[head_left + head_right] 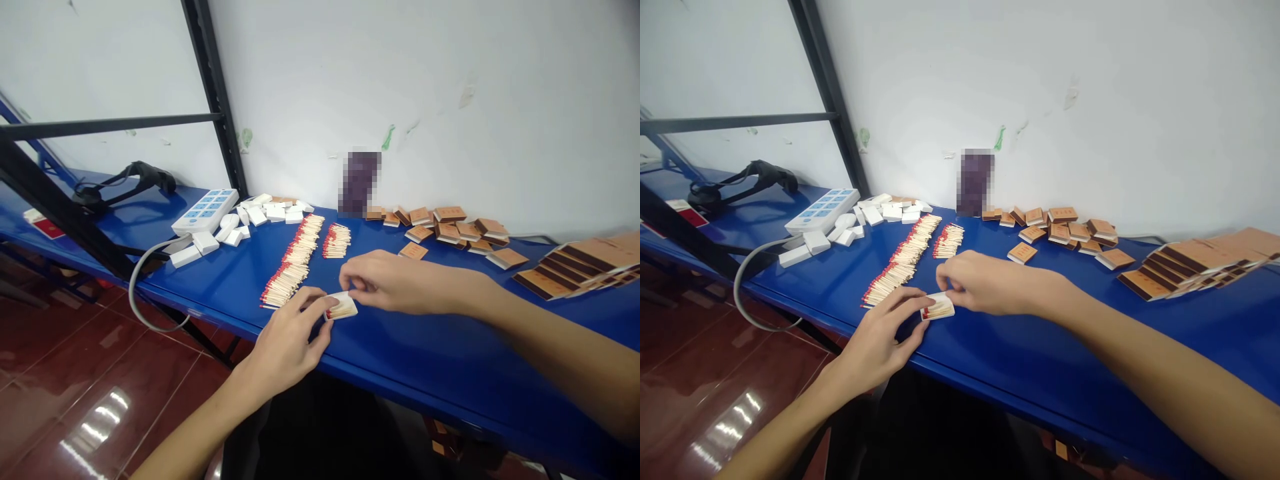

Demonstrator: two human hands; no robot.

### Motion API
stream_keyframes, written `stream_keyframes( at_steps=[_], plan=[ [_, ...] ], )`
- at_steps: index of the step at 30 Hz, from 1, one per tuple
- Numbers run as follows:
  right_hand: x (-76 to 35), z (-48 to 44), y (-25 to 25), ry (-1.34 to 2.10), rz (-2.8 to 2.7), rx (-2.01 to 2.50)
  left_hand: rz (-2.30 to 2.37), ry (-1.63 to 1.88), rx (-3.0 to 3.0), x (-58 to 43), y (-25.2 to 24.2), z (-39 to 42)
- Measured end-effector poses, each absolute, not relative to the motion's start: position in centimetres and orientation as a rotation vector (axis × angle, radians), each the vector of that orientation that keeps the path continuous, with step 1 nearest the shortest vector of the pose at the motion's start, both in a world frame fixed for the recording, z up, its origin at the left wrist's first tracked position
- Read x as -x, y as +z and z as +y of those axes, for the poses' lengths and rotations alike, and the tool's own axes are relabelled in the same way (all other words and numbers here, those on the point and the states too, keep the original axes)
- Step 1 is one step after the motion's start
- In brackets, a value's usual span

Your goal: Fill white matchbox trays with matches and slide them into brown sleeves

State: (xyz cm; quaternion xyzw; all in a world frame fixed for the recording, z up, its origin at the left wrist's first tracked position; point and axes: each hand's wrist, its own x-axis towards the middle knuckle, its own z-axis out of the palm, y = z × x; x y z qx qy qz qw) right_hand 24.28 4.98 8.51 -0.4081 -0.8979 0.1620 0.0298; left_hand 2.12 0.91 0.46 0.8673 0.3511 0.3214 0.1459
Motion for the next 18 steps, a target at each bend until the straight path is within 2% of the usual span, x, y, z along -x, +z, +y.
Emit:
stream_keyframes(
  at_steps=[7,12,18],
  plan=[
    [-26.1,10.2,5.3,0.171,-2.546,1.331,0.987,0.645,-2.736,-1.9,1.2,0.6],
    [-25.3,12.2,2.7,0.061,-2.531,1.214,0.984,0.676,-2.739,-1.9,1.1,0.5],
    [-25.1,12.2,2.3,0.067,-2.540,1.229,1.011,0.756,-2.684,-1.9,0.4,0.5]
  ],
)
